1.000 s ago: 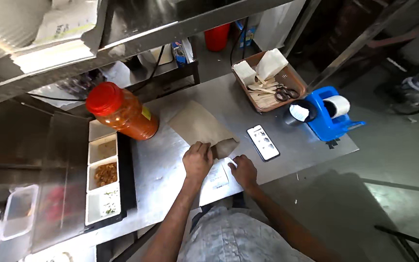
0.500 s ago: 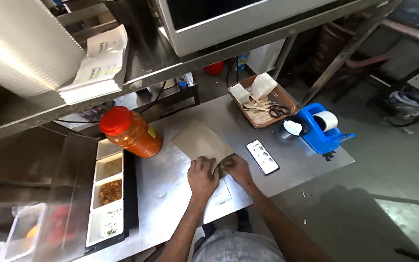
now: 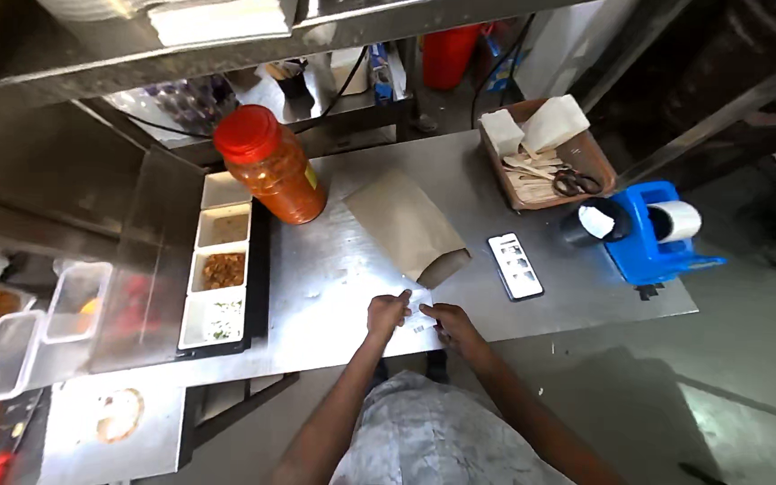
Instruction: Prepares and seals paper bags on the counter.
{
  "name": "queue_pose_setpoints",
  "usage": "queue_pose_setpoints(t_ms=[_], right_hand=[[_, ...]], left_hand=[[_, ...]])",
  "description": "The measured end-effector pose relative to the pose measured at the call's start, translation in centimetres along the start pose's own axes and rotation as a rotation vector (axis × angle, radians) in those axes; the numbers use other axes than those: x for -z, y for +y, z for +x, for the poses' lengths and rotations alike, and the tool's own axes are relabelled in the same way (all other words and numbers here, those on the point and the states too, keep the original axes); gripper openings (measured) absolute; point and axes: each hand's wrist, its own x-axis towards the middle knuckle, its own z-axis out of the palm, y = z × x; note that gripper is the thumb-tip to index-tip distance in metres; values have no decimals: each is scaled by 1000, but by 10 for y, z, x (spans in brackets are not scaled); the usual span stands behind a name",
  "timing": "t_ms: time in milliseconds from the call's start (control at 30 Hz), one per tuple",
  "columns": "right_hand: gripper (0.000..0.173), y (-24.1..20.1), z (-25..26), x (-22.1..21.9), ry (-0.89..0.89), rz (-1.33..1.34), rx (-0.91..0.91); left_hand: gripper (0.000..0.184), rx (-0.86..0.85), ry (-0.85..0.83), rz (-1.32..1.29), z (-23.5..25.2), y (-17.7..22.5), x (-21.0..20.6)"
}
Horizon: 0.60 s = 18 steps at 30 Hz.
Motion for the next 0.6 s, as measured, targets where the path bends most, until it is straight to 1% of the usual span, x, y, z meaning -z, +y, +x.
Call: queue_pose_setpoints(t_ms=[100, 167, 200, 267, 300, 333, 400, 433, 500, 600], right_hand=[[16, -7, -4, 10, -55, 170, -50], [14, -18, -5, 14, -75, 188, -78], [14, -22, -4, 15, -83, 196, -98], [13, -27, -3, 13, -100, 258, -142], [13, -28, -5, 11, -99, 294, -167], [13, -30, -6, 8, -91, 324, -186], [13, -33, -8, 5, -80, 346, -204], [13, -33, -8, 5, -77, 348, -204], [13, -37, -8, 5, -62, 341, -203], [13, -49, -14, 2, -82, 345, -192]], left_hand=[[56, 38, -23, 66, -9, 17, 9], [68, 77, -48, 125, -11, 16, 18], [73, 117, -100, 107, -10, 13, 21], [81, 205, -231, -40, -9, 4, 22], [80, 252, -265, -148, -8, 3, 17], [75, 286, -268, -264, -6, 4, 10], [60, 299, -177, -461, 3, 6, -10], [53, 274, -116, -487, 9, 6, -18], [46, 187, -8, -402, 12, 8, -25], [42, 102, 21, -289, 7, 17, -18]])
